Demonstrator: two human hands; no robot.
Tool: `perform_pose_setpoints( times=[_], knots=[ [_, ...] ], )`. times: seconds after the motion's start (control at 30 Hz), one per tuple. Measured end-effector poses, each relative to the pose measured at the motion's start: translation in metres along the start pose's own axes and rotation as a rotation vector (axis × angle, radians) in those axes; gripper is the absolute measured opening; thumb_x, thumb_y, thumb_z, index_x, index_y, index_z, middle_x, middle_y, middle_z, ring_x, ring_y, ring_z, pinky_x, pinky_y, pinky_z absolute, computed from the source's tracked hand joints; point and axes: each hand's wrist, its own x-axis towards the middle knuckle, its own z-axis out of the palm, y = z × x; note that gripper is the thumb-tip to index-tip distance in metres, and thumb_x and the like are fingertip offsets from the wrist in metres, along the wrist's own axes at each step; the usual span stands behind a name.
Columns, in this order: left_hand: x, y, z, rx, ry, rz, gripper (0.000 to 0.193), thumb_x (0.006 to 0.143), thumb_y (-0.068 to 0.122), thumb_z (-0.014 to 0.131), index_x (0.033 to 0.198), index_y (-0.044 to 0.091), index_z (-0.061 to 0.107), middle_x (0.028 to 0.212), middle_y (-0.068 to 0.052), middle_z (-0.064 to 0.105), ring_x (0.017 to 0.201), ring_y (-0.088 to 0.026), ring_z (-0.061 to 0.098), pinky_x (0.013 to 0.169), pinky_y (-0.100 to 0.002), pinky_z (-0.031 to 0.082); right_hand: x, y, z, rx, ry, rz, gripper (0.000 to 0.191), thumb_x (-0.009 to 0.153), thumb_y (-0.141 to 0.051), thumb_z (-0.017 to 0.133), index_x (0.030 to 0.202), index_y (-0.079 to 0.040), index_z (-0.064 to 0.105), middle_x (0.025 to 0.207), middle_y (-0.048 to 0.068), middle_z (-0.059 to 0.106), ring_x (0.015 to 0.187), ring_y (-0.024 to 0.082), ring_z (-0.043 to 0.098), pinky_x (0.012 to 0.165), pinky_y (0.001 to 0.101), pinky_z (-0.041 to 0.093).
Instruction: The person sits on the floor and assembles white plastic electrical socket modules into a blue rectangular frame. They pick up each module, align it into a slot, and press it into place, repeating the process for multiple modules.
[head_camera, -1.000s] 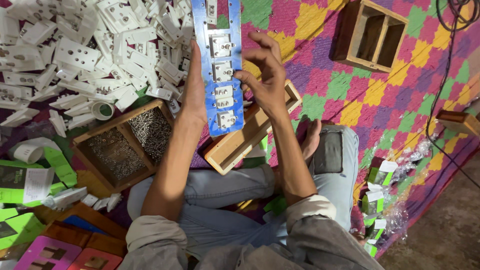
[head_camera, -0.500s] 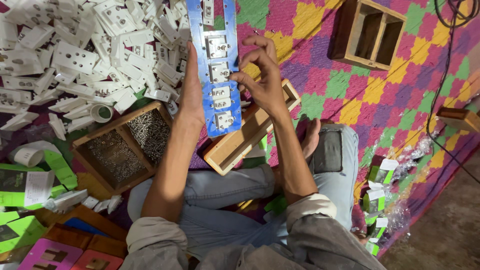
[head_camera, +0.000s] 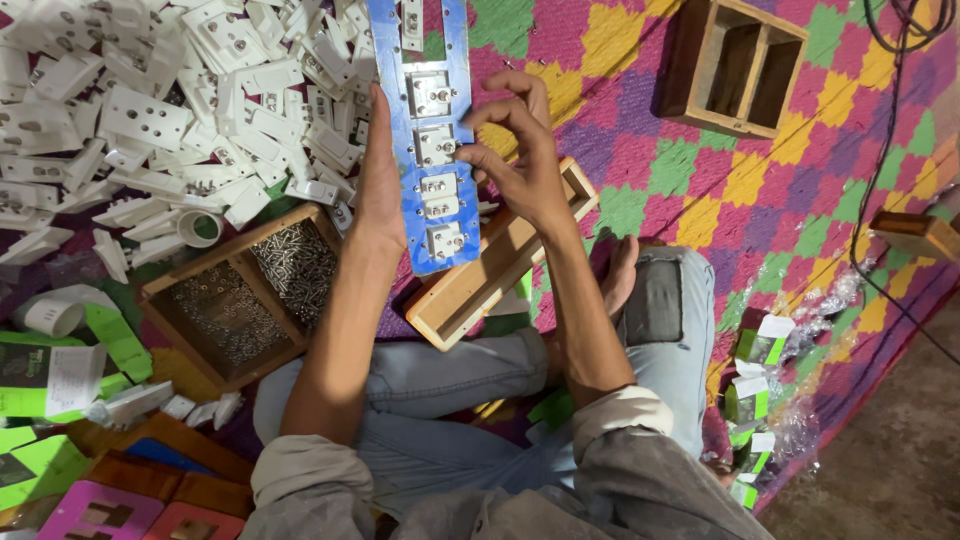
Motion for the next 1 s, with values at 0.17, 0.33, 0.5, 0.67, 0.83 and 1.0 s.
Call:
perform_pose_setpoints(
  times=[0.17, 0.33, 0.5, 0.67, 0.83, 1.0],
  knots=[
    [0.0023, -0.0011, -0.0028, -0.038, -0.02, -0.006, 0.076, 0.102, 0.071, 0.043, 0.134, 0.005, 0.061, 0.104, -0.008, 0.069, 0.08, -0.016, 0.07, 0.065, -0.03, 0.06, 0.0005, -0.0038, -0.0013, -0.109, -0.027, -0.084, 0.061, 0.092, -0.005, 0.085, 0.146, -0.008, 0.057, 0.154, 0.007, 0.039, 0.145, 0.023, 0.046, 0.117, 0.0423, 0.051],
    [0.0004, -0.0007, -0.0005, 0.033, 0.015, 0.004, 0.08, 0.097, 0.073, 0.041, 0.131, 0.004, 0.062, 0.101, -0.009, 0.07, 0.077, -0.015, 0.07, 0.063, -0.031, 0.062, 0.0014, -0.0026, -0.0007, -0.004, 0.004, 0.044, 0.048, 0.09, -0.007, 0.084, 0.131, -0.011, 0.06, 0.148, 0.006, 0.041, 0.138, 0.022, 0.053, 0.102, 0.0415, 0.056],
    [0.0008, -0.0014, -0.0007, 0.006, -0.009, 0.014, 0.079, 0.099, 0.072, 0.041, 0.133, 0.004, 0.06, 0.106, -0.01, 0.07, 0.081, -0.018, 0.071, 0.069, -0.035, 0.063, -0.0007, 0.0028, -0.0021, -0.052, -0.03, -0.052, 0.052, 0.093, -0.005, 0.085, 0.138, -0.012, 0.06, 0.147, 0.006, 0.042, 0.139, 0.022, 0.052, 0.114, 0.0419, 0.054],
    [0.0005, -0.0009, -0.0024, -0.044, -0.022, -0.022, 0.079, 0.1, 0.071, 0.039, 0.135, 0.004, 0.06, 0.108, -0.012, 0.071, 0.083, -0.02, 0.072, 0.073, -0.039, 0.065, -0.0014, 0.0026, -0.0026, -0.159, -0.036, -0.126, 0.058, 0.093, -0.006, 0.085, 0.145, -0.011, 0.059, 0.148, 0.009, 0.043, 0.141, 0.026, 0.048, 0.115, 0.0408, 0.051],
    [0.0002, 0.0, -0.0008, 0.018, 0.001, -0.011, 0.081, 0.099, 0.071, 0.038, 0.136, 0.003, 0.06, 0.108, -0.013, 0.072, 0.082, -0.019, 0.072, 0.072, -0.038, 0.065, 0.0001, -0.0007, -0.002, -0.1, 0.002, -0.114, 0.053, 0.092, -0.009, 0.085, 0.137, -0.007, 0.056, 0.141, 0.009, 0.042, 0.136, 0.024, 0.05, 0.114, 0.0389, 0.052],
    [-0.0008, -0.0002, -0.0003, 0.011, 0.005, -0.017, 0.082, 0.099, 0.071, 0.038, 0.137, 0.002, 0.06, 0.108, -0.013, 0.072, 0.08, -0.02, 0.072, 0.071, -0.038, 0.065, -0.0011, 0.0015, -0.0001, -0.046, -0.005, -0.112, 0.046, 0.094, -0.01, 0.085, 0.132, -0.009, 0.061, 0.139, 0.007, 0.044, 0.129, 0.022, 0.054, 0.117, 0.0395, 0.053]
  ],
)
